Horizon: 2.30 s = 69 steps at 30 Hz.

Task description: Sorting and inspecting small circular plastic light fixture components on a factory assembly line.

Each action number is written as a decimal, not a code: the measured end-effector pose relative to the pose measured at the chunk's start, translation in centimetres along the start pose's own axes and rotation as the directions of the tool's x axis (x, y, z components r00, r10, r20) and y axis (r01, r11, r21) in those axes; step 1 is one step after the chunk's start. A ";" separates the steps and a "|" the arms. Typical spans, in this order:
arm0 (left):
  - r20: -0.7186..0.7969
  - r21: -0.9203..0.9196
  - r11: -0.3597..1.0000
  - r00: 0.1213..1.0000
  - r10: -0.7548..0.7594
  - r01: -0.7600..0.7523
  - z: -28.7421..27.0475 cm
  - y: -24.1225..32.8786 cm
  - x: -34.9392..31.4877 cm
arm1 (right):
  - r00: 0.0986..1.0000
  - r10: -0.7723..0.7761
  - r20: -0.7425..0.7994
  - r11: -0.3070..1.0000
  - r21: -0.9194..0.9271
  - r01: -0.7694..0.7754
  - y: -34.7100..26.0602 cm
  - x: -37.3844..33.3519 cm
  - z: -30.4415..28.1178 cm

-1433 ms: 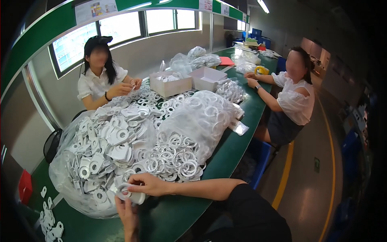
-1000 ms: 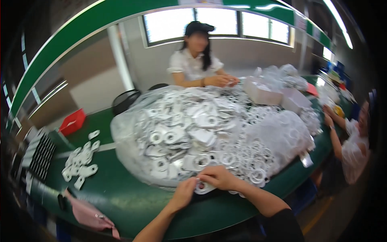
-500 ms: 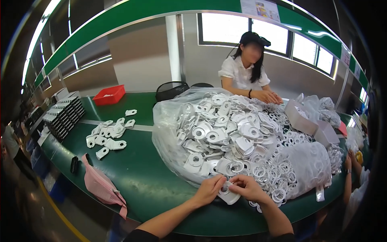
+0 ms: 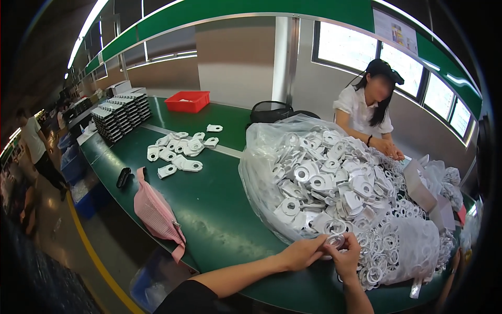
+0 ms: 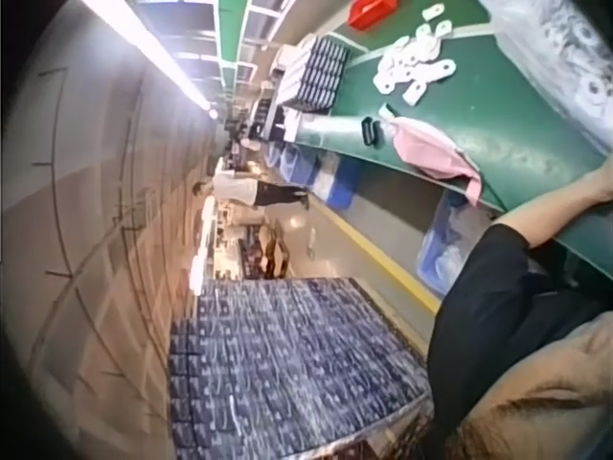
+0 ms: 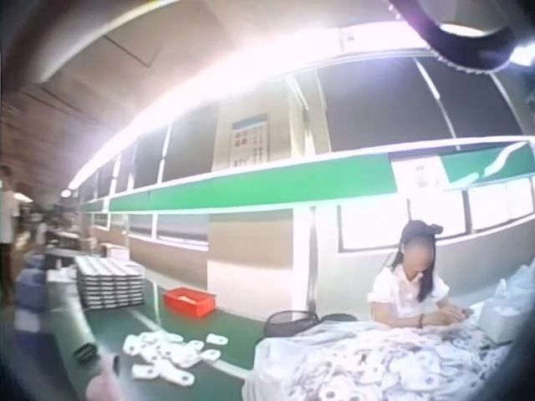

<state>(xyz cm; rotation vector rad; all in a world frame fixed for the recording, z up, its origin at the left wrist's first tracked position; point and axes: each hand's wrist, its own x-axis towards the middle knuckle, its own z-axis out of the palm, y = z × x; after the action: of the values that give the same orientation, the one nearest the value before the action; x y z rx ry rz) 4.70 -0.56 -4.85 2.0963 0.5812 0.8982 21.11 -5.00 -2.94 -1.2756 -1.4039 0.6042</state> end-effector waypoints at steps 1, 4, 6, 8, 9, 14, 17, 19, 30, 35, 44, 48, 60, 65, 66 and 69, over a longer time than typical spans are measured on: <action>0.026 0.019 1.000 0.999 -0.025 0.025 -0.3 -0.1 0.2 | 1.000 0.008 -0.003 1.000 -0.002 -0.008 0.0 0.1 -0.2; 0.116 -0.023 0.997 0.990 -0.074 0.077 -1.6 -0.4 0.9 | 0.983 0.028 0.180 0.999 -0.046 -0.020 0.4 0.9 -1.4; 0.230 -0.125 0.982 0.967 -0.112 0.143 -3.4 0.0 1.3 | 0.960 0.070 0.270 0.990 -0.134 -0.035 0.8 1.1 -2.2; 0.256 -0.240 0.953 0.959 -0.123 0.186 -4.7 -2.0 0.9 | 0.929 0.062 0.364 0.983 -0.182 0.006 -0.4 1.5 -2.2; 0.250 -0.208 0.944 0.947 -0.203 0.257 -6.0 -0.8 1.3 | 0.920 0.058 0.388 0.978 -0.205 0.025 -1.0 1.6 -2.3; -0.320 -0.299 0.883 0.833 -0.451 0.362 -12.5 -2.5 2.6 | 0.942 0.052 0.330 0.919 -0.386 0.085 -1.8 1.4 -4.0; -0.664 -0.453 0.871 0.579 -0.473 0.192 -19.4 -6.0 2.2 | 0.916 0.087 0.392 0.833 -0.533 0.149 -2.4 1.2 -6.5; -0.725 -0.594 0.802 0.390 -0.568 0.065 -24.7 -7.9 0.1 | 0.891 0.159 0.425 0.824 -0.555 0.117 -3.0 1.2 -7.3; -0.590 0.142 0.950 0.795 -0.144 0.278 -14.6 -6.5 6.0 | 0.926 0.288 0.244 0.314 -0.938 0.150 -3.1 -1.3 -6.0; -0.425 0.542 0.839 0.876 0.228 0.045 -7.6 -4.9 9.8 | 0.918 0.331 0.220 0.305 -0.945 0.116 -3.2 -1.2 -5.0; -0.583 0.474 0.782 0.810 -0.067 0.405 -5.9 -5.6 12.0 | 0.926 0.302 0.226 0.326 -0.937 0.122 -3.0 -0.9 -5.0; -0.599 0.213 0.907 0.782 -0.172 0.363 -6.2 -3.7 11.1 | 0.919 0.310 0.242 0.337 -0.932 0.132 -2.9 -0.8 -5.2; 0.170 -0.958 0.114 0.842 -0.512 0.263 -2.0 0.4 1.4 | 0.843 0.373 0.389 0.582 -0.805 0.114 -3.8 -0.3 -8.0; 0.323 -0.943 -0.058 0.867 -0.380 0.326 -1.4 0.6 1.0 | 0.811 0.430 0.397 0.682 -0.731 -0.004 -4.3 0.7 -8.3; 0.324 -0.943 -0.059 0.866 -0.381 0.327 -1.4 0.4 0.9 | 0.810 0.431 0.398 0.683 -0.731 -0.005 -4.3 0.8 -8.1; 0.362 -0.924 -0.018 0.858 -0.365 0.382 -1.1 -0.2 0.6 | 0.820 0.412 0.396 0.696 -0.718 -0.003 -4.3 0.7 -7.9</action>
<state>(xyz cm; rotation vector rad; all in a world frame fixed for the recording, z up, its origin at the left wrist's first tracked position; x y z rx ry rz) 4.25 0.44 -4.24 0.5441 0.2960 0.5986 26.91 -7.84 3.29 -2.0104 -2.0894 0.6452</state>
